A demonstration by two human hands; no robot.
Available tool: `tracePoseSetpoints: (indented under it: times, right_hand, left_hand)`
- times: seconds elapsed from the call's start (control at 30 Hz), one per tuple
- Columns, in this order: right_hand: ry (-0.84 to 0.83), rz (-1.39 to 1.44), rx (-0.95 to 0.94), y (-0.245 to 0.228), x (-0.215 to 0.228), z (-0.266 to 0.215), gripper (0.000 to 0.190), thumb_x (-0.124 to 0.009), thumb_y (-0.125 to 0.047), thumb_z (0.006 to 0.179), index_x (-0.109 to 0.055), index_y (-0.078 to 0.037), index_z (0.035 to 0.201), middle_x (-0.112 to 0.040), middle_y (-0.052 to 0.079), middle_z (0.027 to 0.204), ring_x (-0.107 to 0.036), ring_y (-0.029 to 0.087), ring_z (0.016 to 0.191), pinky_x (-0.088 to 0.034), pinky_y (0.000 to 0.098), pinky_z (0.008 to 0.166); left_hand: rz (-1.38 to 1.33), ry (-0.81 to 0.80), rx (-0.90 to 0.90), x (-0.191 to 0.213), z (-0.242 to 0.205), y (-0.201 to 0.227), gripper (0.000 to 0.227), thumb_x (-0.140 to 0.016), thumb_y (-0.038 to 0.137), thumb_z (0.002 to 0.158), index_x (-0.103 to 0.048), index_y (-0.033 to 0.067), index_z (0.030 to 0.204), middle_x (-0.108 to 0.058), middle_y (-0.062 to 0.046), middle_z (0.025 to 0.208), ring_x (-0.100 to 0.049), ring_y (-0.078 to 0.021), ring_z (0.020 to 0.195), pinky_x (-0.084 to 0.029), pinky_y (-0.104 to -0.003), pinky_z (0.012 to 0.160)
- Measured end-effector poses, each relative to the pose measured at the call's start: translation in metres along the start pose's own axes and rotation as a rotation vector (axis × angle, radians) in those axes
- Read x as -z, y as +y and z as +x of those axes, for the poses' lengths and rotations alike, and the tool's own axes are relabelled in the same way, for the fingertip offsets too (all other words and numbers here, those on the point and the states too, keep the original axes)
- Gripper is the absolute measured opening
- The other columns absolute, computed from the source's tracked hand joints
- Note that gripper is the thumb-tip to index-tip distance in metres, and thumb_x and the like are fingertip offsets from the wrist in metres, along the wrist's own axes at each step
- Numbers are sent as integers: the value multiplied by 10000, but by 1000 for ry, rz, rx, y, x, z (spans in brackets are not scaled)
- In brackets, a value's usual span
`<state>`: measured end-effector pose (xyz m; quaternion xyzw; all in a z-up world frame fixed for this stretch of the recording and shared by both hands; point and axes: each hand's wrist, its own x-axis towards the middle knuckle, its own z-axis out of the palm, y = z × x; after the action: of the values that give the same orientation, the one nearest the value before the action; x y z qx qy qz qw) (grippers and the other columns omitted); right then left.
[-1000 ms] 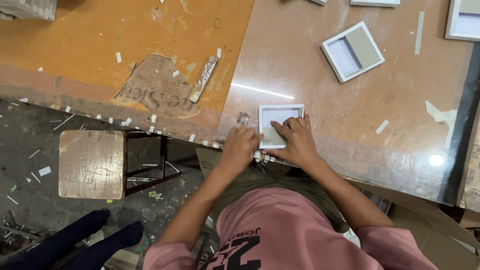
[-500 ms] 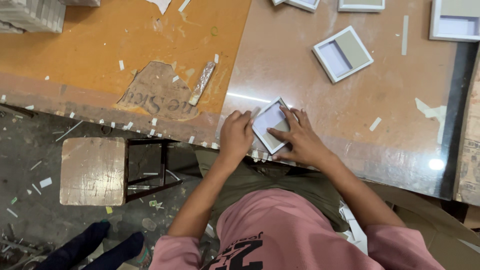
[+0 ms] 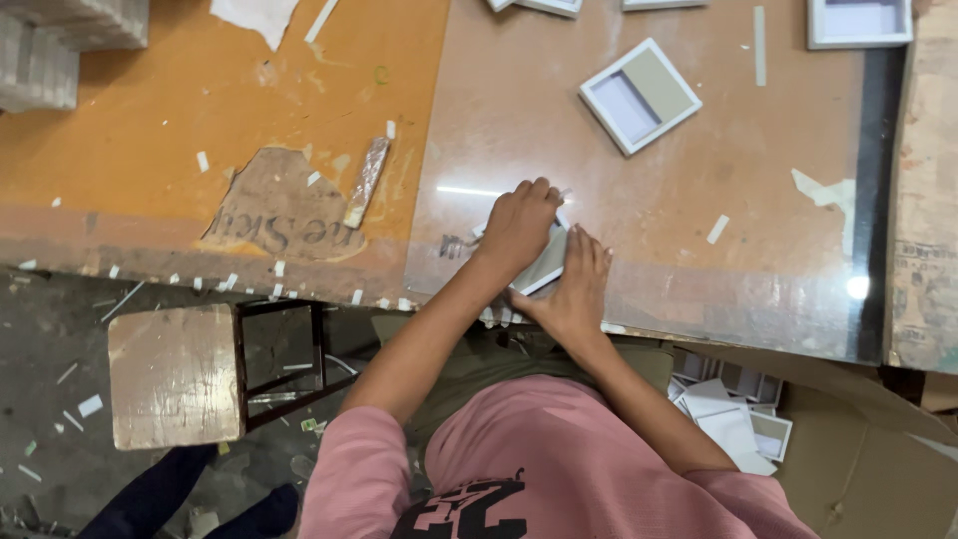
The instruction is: The person assembles small square frames by hand on a workbench. They place a white backing sheet into a frame, insert a colored insert, and press the parts together. Completed frames are set aside on the table.
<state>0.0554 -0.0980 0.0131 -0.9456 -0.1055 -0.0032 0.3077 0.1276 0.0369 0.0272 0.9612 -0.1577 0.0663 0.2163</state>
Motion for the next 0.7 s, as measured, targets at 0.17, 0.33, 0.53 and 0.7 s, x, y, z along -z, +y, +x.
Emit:
tracePoseSetpoints:
  times: [0.17,0.33,0.53,0.7]
  right_hand:
    - [53,4,-12,4,-2,1,1294,-914,-559,522,-355,111,1478,-409,296,1525,-326,433,1461,-124,615,1232]
    - [33,2,-36,3,-7,-1,1295,-920,-582,533,-351,105,1471,-400,289,1538,-314,415,1471,-99,611,1248]
    - [1,50,-90,-2,1,2,1452,-932,-555,473,-183,96,1533,-349,274,1561,-303,400,1490,-51,599,1247]
    - [-5,52,-100,9,-9,-2,1489,-945,-570,496,-105,87,1535,-299,288,1575,-283,396,1498,-37,604,1249]
  left_hand:
    - [-100,-18,-71,-10,-17,8,244,-619,11,802,-704,-18,1029,-650,-136,976,-658,-321,944,-545,-443,746]
    - [37,67,19,-8,-4,-17,286,-595,25,807,-701,-6,1070,-652,-138,994,-655,-311,952,-537,-440,769]
    - [-12,37,-63,-8,-17,7,272,-603,66,830,-697,-11,1073,-650,-138,985,-656,-306,943,-525,-434,757]
    - [26,104,-25,-6,-14,2,313,-609,42,799,-707,-4,1094,-656,-131,992,-651,-307,925,-513,-440,746]
